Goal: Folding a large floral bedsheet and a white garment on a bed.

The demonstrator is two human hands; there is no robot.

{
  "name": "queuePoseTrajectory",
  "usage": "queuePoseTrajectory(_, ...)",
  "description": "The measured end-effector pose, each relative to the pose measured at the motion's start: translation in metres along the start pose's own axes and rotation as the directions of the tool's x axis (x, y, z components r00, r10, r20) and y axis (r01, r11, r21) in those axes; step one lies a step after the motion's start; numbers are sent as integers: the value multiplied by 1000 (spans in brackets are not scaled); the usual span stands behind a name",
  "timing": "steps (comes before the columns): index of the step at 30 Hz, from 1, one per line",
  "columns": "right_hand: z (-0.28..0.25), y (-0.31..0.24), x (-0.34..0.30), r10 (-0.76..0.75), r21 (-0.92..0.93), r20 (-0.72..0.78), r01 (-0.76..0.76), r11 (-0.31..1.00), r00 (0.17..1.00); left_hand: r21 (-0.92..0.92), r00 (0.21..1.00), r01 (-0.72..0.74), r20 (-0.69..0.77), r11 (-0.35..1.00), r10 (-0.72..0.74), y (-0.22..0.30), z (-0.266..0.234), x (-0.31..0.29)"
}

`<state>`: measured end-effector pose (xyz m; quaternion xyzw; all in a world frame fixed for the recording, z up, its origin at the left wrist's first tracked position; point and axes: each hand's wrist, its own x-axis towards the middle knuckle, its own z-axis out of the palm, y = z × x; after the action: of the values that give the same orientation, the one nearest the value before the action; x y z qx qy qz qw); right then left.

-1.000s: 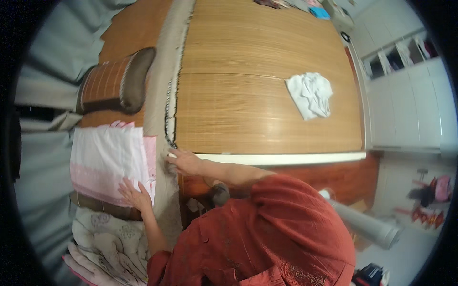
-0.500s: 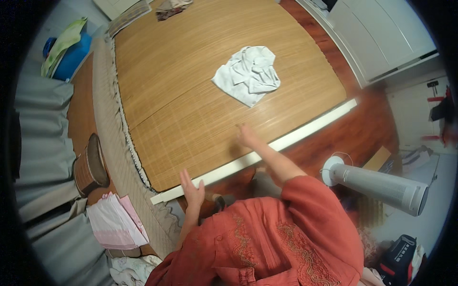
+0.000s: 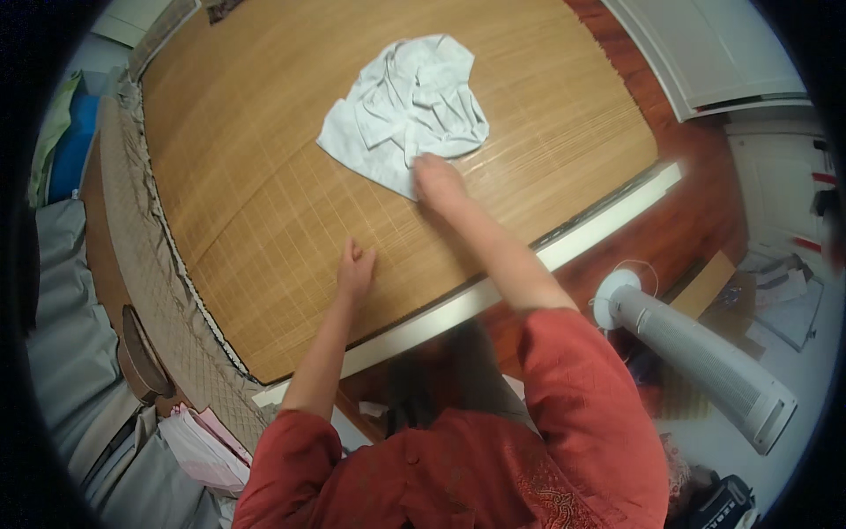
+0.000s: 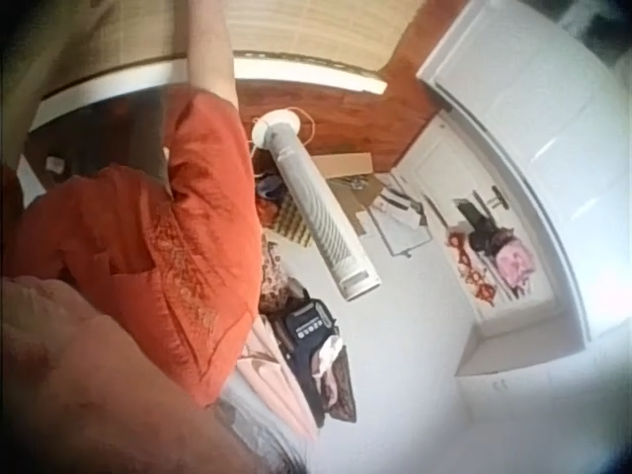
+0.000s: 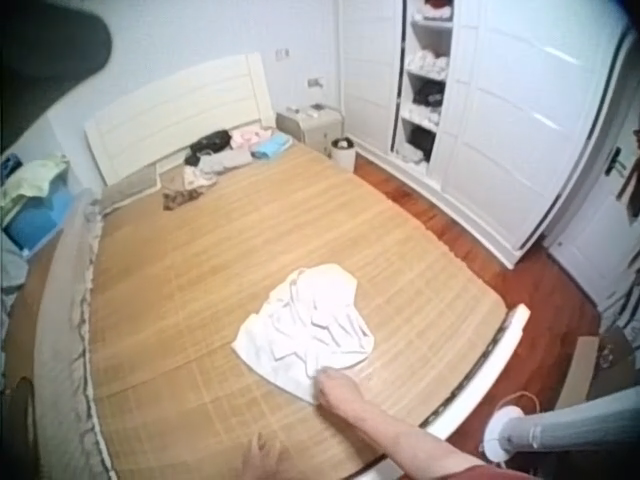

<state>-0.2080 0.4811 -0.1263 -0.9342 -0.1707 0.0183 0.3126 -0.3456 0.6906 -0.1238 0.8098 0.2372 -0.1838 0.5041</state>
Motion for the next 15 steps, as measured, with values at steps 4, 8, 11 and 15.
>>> queuePoseTrajectory(4, 59, -19, 18, -202, -506, -195, 77, 859, 960, 54, 1000, -22, -16, 998, 23, 35, 10, 32)
queuePoseTrajectory(8, 72, -10, 22, -104, -519, -267, -52, 853, 958, 404, 967, -245, 37, 882, 251, 38, 8, 39)
queuePoseTrajectory(11, 59, 1, 20, 16, -263, -5, -17, 965, 1000, 613, 892, -404, 98, 679, 441, 49, 2, 35)
queuePoseTrajectory(15, 42, -8, -45, -115, 200, 183, 78, 977, 976, 831, 822, -466, 279, 303, 496, 57, -8, 32)
